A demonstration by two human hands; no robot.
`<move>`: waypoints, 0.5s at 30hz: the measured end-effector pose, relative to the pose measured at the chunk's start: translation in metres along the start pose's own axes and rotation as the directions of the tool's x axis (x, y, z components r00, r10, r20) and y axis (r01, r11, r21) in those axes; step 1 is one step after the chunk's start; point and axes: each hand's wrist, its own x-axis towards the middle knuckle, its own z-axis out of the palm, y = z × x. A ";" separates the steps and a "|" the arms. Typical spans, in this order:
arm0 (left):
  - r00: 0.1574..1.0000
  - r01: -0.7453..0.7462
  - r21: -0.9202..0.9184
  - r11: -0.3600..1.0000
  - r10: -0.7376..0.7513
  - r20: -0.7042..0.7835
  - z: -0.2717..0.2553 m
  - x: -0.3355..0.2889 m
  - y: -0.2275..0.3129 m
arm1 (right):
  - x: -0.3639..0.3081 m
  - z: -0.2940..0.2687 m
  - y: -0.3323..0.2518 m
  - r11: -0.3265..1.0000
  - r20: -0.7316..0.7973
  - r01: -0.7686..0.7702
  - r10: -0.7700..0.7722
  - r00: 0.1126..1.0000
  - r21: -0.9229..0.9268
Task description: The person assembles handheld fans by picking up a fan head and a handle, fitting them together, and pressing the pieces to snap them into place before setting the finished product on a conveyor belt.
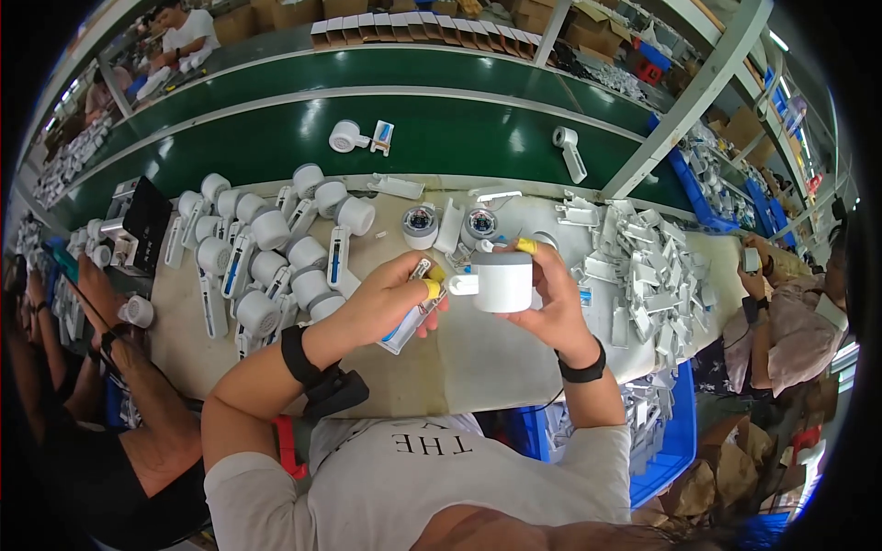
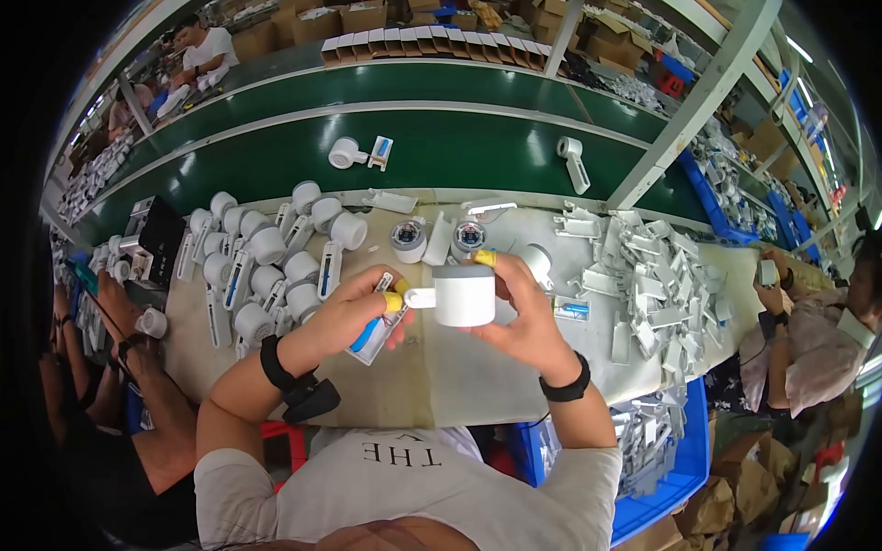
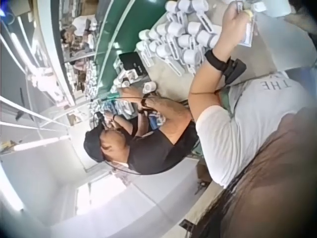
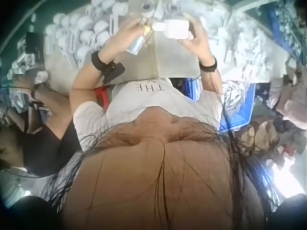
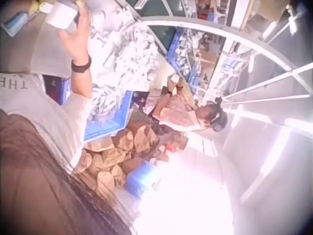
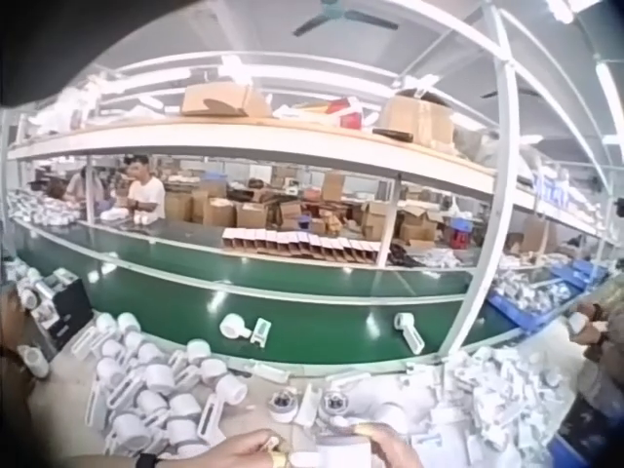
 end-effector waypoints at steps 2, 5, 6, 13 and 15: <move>1.000 -0.020 -0.010 1.000 0.019 -0.023 -0.003 0.001 -0.001 | 0.010 -0.006 -0.007 0.999 0.089 -0.017 0.021 0.996 -0.048; 0.997 -0.035 0.050 0.998 0.038 -0.063 0.002 0.005 -0.001 | 0.013 -0.008 -0.009 0.982 0.106 -0.006 0.027 0.994 -0.190; 0.996 -0.045 0.095 0.994 0.051 -0.067 0.002 0.004 0.000 | 0.013 -0.008 -0.007 0.971 0.093 0.006 0.017 0.995 -0.239; 0.979 -0.095 0.280 0.955 0.141 -0.148 -0.005 0.004 -0.011 | 0.015 0.001 -0.017 0.817 0.154 0.243 -0.190 0.970 -0.523; 0.966 -0.142 0.471 0.871 0.226 -0.126 -0.004 0.004 -0.011 | 0.018 0.002 -0.025 0.856 0.171 0.242 -0.182 0.968 -0.457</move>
